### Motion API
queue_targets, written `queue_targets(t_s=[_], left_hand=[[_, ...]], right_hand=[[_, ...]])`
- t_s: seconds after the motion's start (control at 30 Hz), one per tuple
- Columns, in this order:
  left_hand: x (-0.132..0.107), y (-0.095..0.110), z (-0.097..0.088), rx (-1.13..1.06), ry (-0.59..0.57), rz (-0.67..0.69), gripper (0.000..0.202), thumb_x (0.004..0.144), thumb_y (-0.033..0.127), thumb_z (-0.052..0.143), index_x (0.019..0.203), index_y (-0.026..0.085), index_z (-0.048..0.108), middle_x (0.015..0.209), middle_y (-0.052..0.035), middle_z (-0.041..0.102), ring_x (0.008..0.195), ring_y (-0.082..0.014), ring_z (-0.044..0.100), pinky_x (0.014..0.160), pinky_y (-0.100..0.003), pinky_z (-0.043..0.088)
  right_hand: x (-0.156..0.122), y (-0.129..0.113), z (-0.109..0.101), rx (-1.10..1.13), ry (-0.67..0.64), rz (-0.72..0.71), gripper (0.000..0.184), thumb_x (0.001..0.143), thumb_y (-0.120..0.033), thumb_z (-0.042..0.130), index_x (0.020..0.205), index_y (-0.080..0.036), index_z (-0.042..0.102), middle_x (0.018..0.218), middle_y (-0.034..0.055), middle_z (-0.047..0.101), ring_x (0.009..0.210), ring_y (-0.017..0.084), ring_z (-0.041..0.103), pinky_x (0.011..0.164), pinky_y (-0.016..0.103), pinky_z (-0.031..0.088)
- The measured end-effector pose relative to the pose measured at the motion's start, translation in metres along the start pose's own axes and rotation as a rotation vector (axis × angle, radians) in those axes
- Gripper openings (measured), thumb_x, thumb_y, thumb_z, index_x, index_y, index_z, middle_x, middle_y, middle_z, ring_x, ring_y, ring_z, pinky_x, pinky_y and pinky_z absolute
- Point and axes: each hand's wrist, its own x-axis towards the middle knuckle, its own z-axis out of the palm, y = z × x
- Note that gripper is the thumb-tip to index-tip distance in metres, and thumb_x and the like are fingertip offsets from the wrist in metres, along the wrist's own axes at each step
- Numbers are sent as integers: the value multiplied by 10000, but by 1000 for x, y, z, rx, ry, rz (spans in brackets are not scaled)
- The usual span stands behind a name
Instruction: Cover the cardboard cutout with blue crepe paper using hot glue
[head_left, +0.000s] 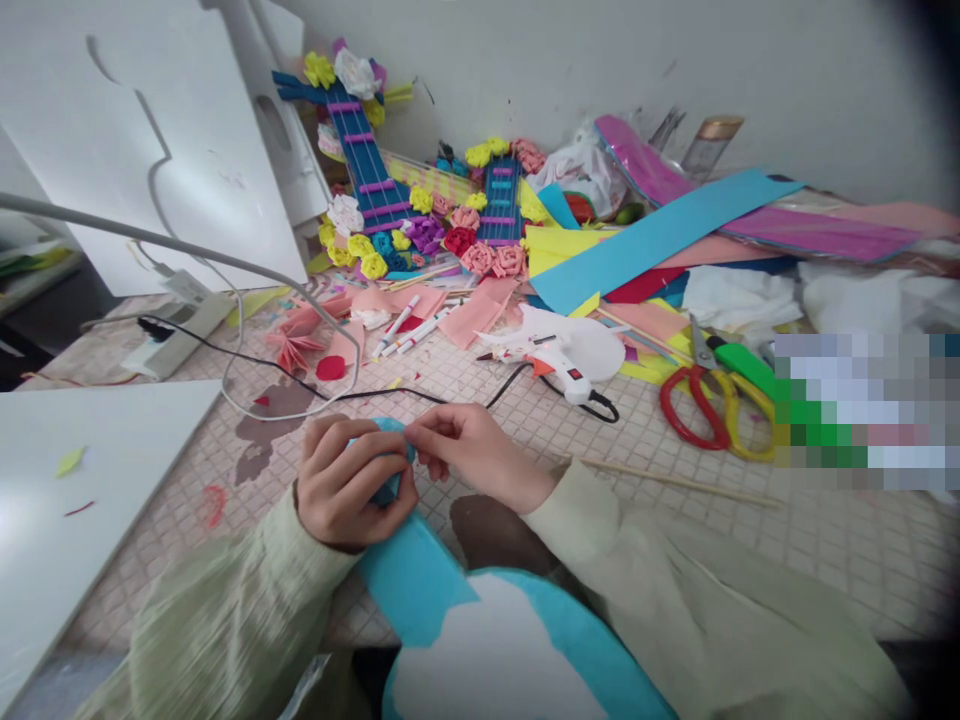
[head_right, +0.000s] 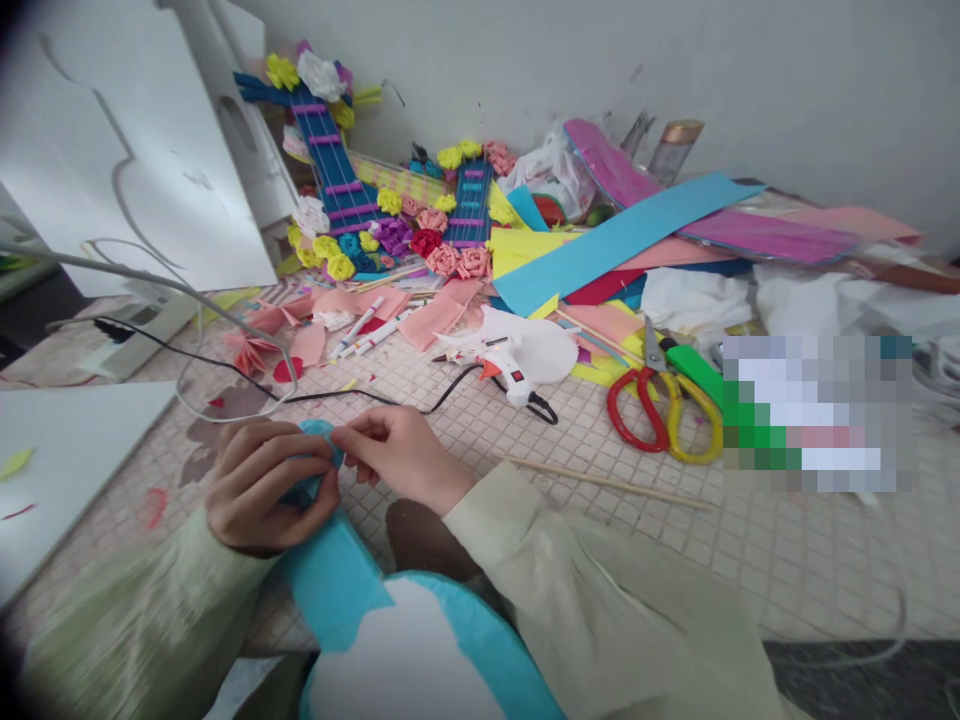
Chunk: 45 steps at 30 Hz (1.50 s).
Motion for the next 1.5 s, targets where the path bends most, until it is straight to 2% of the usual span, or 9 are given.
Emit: queue_targets(t_s=[0.13, 0.4, 0.57, 0.7, 0.87, 1.1, 1.3, 1.4, 1.5], left_hand=[[2, -1, 0, -20, -42, 19, 151, 628, 111, 618, 645, 218, 512, 670, 24, 656, 646, -172, 554, 614, -353, 432], [-1, -3, 3, -90, -3, 22, 156, 615, 104, 655, 609, 193, 527, 661, 12, 653, 646, -168, 545, 624, -336, 417], [1, 0, -1, -81, -16, 38, 111, 646, 174, 681, 686, 204, 581, 686, 12, 662, 653, -162, 562, 634, -324, 425], [2, 3, -7, -44, -42, 4, 133, 666, 220, 687, 773, 203, 609, 742, -14, 673, 694, -183, 571, 628, -328, 428], [-7, 3, -11, -36, -79, 44, 95, 716, 134, 637, 761, 210, 604, 781, 9, 685, 709, -161, 581, 652, -316, 437], [-15, 1, -9, -84, -66, 59, 114, 727, 127, 648, 814, 199, 630, 780, 0, 699, 693, -160, 593, 618, -311, 449], [-17, 3, -12, -93, -82, 63, 122, 744, 134, 645, 852, 189, 631, 784, 11, 716, 730, -157, 638, 653, -308, 452], [-16, 4, -18, -78, -81, 17, 164, 726, 172, 666, 881, 199, 621, 793, 4, 714, 730, -171, 630, 644, -314, 447], [-14, 1, -22, -57, -140, -116, 313, 719, 254, 661, 1017, 187, 591, 937, -61, 692, 835, -225, 609, 714, -363, 465]], right_hand=[[-1, 1, 0, -67, 26, -38, 232, 773, -373, 573, 702, -153, 572, 502, -59, 501, 428, 53, 478, 440, 192, 366], [-1, 0, -1, -65, 28, -22, 269, 721, -403, 624, 702, -139, 577, 518, -53, 519, 425, 53, 475, 436, 193, 379], [0, -1, -2, -73, 27, 6, 315, 701, -447, 631, 697, -137, 578, 506, -52, 512, 429, 56, 475, 440, 194, 389], [0, -1, -2, -90, 36, 23, 275, 716, -409, 627, 699, -139, 578, 526, -49, 520, 435, 55, 477, 442, 192, 394], [0, 2, -4, -125, 23, -18, 199, 771, -333, 575, 716, -142, 574, 572, -37, 549, 446, 53, 485, 457, 193, 405], [0, 3, -5, -164, 26, -11, 177, 785, -292, 555, 692, -141, 565, 560, -36, 548, 443, 52, 477, 457, 190, 399], [0, 1, -5, -163, 26, 12, 201, 787, -290, 549, 650, -143, 547, 561, -30, 542, 448, 54, 469, 463, 194, 401], [1, 4, -6, -153, 16, 8, 206, 784, -308, 553, 660, -144, 551, 561, -30, 541, 444, 55, 468, 456, 194, 401], [2, 8, -7, -144, 8, 0, 214, 780, -332, 557, 677, -144, 554, 557, -31, 540, 432, 56, 469, 443, 193, 400]])
